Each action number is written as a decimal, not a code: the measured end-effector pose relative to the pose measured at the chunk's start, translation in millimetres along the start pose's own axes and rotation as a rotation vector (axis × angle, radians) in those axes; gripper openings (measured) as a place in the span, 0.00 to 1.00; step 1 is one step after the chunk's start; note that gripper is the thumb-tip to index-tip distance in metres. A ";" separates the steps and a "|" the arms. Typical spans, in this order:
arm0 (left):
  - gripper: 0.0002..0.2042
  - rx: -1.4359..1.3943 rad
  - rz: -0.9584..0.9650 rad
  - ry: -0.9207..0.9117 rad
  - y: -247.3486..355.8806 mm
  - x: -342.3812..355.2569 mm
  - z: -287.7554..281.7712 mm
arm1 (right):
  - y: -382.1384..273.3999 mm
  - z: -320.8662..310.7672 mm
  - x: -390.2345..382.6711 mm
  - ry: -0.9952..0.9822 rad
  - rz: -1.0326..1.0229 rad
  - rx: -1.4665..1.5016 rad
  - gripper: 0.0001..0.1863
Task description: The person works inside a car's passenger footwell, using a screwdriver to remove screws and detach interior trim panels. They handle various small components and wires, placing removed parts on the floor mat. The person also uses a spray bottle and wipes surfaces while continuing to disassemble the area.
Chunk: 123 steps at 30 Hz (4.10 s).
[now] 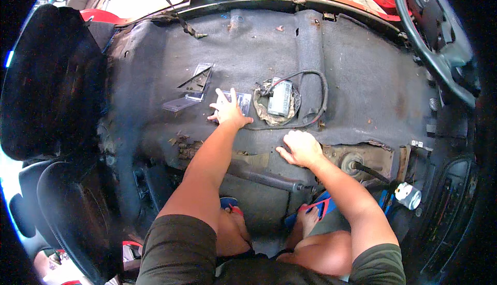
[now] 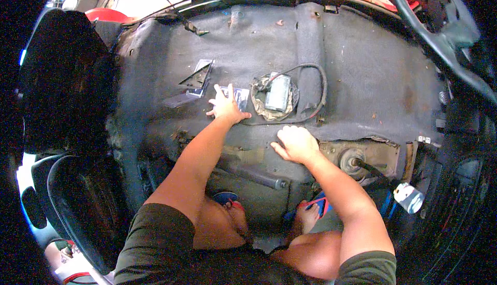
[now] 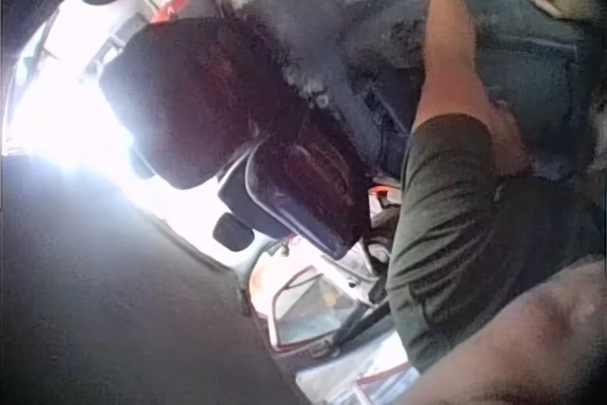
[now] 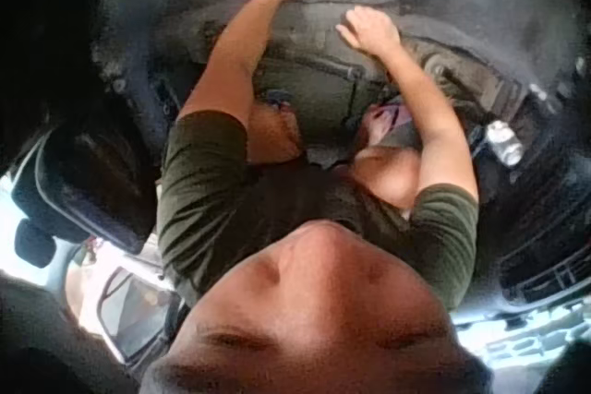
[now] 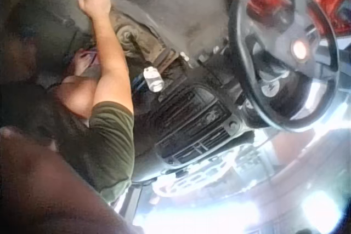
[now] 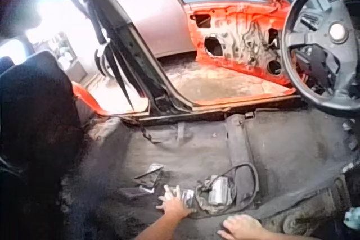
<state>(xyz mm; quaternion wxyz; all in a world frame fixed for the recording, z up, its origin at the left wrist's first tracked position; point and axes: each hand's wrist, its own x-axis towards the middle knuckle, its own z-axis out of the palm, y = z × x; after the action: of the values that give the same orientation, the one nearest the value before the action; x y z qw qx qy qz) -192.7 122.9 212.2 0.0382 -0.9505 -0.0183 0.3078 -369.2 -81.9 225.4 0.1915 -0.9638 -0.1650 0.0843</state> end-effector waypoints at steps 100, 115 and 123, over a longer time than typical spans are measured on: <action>0.57 -0.412 0.061 0.447 -121.8 156.2 -22.0 | 0.1 15.0 32.1 -0.314 0.122 -0.084 0.27; 0.49 -0.147 0.173 0.292 -78.1 171.9 -38.7 | 6.5 12.9 30.9 -0.143 0.114 0.039 0.26; 0.47 -0.355 0.264 0.482 -112.5 25.3 -83.2 | 6.9 12.5 30.7 -0.313 0.178 -0.036 0.30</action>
<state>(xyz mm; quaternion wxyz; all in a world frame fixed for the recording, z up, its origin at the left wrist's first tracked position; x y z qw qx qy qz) -124.7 231.3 274.0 -0.1653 -0.9820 0.0613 0.0684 -341.4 -72.8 208.3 0.1378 -0.9531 -0.1081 0.2467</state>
